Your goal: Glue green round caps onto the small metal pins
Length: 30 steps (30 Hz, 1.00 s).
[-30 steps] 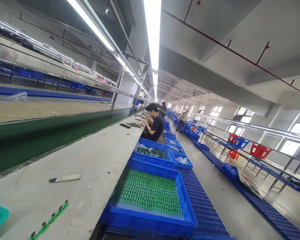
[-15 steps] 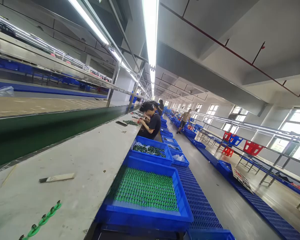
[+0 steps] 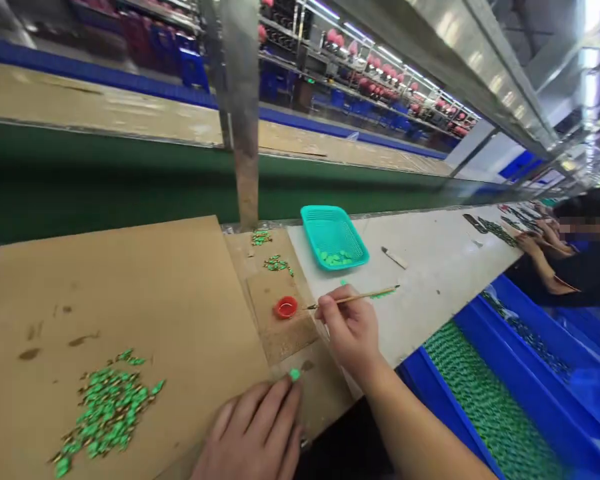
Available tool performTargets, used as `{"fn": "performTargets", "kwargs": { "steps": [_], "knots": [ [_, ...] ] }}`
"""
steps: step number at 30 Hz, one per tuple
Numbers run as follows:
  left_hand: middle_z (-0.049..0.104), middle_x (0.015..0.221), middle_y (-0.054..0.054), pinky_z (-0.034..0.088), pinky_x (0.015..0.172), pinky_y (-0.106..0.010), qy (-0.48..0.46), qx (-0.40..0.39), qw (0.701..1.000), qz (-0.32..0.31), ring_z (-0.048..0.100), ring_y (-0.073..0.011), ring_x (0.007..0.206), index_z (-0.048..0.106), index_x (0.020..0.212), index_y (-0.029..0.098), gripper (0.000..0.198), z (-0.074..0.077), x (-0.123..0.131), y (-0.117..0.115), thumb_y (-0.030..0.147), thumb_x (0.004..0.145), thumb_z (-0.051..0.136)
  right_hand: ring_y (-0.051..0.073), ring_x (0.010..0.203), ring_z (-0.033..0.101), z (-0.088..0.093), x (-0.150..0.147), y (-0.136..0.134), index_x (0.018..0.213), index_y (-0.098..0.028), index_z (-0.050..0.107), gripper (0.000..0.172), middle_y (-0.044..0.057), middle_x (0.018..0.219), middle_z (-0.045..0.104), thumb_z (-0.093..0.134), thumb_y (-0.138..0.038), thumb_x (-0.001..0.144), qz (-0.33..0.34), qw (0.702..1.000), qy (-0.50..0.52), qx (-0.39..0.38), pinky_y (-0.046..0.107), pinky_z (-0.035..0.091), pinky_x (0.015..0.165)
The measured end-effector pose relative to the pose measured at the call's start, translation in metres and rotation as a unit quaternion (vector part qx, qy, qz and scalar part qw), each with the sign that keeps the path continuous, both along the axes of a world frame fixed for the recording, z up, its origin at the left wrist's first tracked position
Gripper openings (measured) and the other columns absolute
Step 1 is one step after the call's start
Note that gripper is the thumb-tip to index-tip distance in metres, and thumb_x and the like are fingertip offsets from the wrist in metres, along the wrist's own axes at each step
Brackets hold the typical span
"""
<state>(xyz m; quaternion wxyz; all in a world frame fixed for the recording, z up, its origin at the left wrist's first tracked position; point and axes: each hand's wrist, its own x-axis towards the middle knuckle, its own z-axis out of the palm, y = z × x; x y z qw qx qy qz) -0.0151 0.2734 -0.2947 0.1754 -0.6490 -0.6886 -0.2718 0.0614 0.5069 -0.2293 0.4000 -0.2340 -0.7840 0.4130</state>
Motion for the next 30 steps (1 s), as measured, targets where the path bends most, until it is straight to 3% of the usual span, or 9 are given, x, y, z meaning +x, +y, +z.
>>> {"fn": "performTargets", "kwargs": {
  "steps": [5,14,22,30],
  "knots": [
    [0.088,0.137,-0.004,0.045,0.106,-0.041,0.003,-0.027,1.000,-0.001,0.072,-0.0237,0.120,0.085,0.140,0.024,0.038,0.015,0.000,0.001,0.030,0.123,0.051,0.017,0.064,0.069,0.004,-0.010,0.004,0.082,-0.027,0.071,0.038,-0.001,0.071,0.074,0.073,-0.045,0.115,0.029,0.997,-0.045,0.062,0.029,0.054,0.065],
    [0.087,0.141,-0.006,0.045,0.112,-0.046,-0.052,-0.058,0.996,0.032,0.069,-0.0274,0.126,0.084,0.145,0.024,0.042,0.005,0.016,-0.006,0.036,0.126,0.048,0.017,0.064,0.069,-0.009,-0.021,0.006,0.082,-0.028,0.069,0.041,-0.001,0.072,0.074,0.066,-0.045,0.119,0.042,0.989,-0.087,0.114,0.028,0.055,0.066],
    [0.085,0.144,-0.005,0.047,0.118,-0.044,-0.093,-0.065,0.993,0.042,0.070,-0.0264,0.129,0.081,0.153,0.028,0.039,-0.002,0.021,-0.007,0.039,0.122,0.060,0.017,0.062,0.066,-0.009,-0.021,0.005,0.082,-0.028,0.066,0.044,-0.001,0.071,0.074,0.065,-0.049,0.121,0.033,0.986,-0.105,0.125,0.029,0.056,0.066],
    [0.086,0.144,-0.006,0.046,0.116,-0.045,-0.113,-0.054,0.991,0.043,0.071,-0.0276,0.128,0.082,0.150,0.026,0.040,0.000,0.024,-0.006,0.039,0.126,0.053,0.017,0.062,0.068,-0.012,-0.023,0.004,0.082,-0.028,0.069,0.044,-0.001,0.072,0.077,0.067,-0.049,0.121,0.031,0.987,-0.093,0.128,0.029,0.056,0.066]
  ]
}}
